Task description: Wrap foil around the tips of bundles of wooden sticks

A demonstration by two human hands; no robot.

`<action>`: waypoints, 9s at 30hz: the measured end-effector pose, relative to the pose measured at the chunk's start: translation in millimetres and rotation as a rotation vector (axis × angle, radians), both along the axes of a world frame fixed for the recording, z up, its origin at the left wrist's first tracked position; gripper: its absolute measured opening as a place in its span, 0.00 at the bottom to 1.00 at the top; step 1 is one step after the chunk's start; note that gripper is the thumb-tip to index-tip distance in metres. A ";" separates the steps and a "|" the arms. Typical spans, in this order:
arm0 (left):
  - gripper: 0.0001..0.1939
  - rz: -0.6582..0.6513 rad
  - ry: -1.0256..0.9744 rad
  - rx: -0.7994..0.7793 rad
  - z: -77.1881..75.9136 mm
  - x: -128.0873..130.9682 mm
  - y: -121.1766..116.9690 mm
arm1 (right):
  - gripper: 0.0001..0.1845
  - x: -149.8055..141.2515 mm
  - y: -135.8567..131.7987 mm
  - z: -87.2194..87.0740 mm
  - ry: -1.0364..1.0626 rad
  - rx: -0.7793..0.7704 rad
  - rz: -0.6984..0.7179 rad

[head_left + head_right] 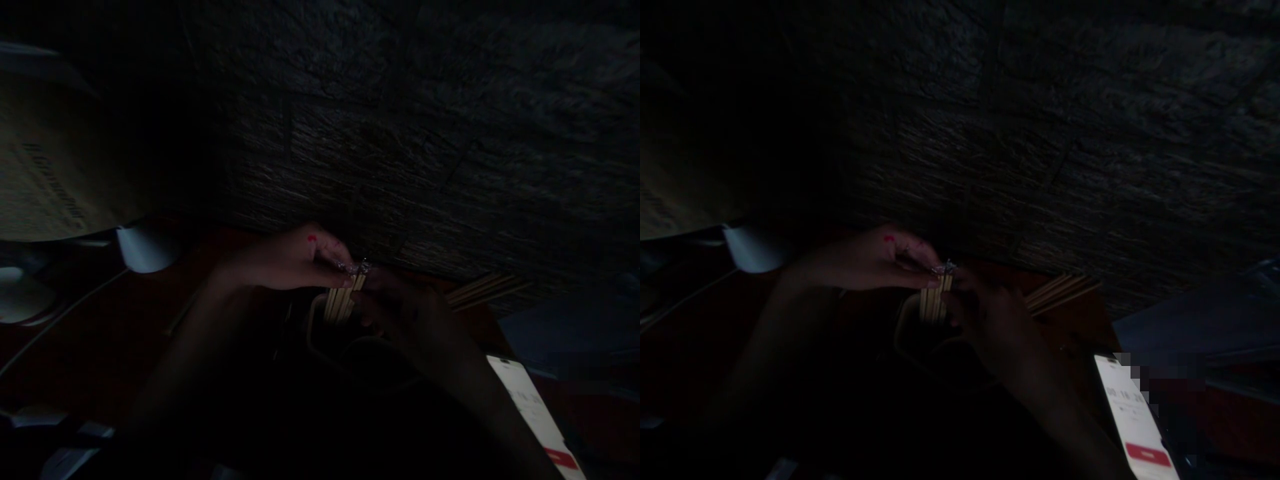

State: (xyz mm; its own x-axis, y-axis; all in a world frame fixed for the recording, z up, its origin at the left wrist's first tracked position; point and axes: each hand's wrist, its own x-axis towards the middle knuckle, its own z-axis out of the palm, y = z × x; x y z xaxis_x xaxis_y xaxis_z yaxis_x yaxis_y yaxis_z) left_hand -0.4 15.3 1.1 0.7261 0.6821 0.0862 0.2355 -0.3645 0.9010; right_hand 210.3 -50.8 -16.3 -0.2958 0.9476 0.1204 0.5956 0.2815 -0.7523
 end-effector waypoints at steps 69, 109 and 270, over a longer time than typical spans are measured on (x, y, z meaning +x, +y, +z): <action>0.11 -0.034 0.010 -0.120 -3.8 -4.6 -0.7 | 0.17 -4.6 0.5 -1.4 -0.159 0.170 -0.015; 0.05 -0.007 0.099 -0.053 -5.5 -5.0 -6.1 | 0.15 -6.7 0.3 -0.3 -0.216 0.262 -0.066; 0.14 0.675 -0.673 0.034 -105.4 18.6 -37.7 | 0.08 -6.4 -0.7 -40.0 0.389 0.004 0.042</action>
State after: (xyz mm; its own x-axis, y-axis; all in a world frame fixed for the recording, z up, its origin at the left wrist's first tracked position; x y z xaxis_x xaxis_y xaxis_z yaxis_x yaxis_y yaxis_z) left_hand 18.2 -22.3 -104.3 -0.0295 0.9286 0.3700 -0.1577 -0.3699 0.9156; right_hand 203.9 -51.6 -56.2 -0.2661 0.9349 0.2351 0.2536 0.3032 -0.9186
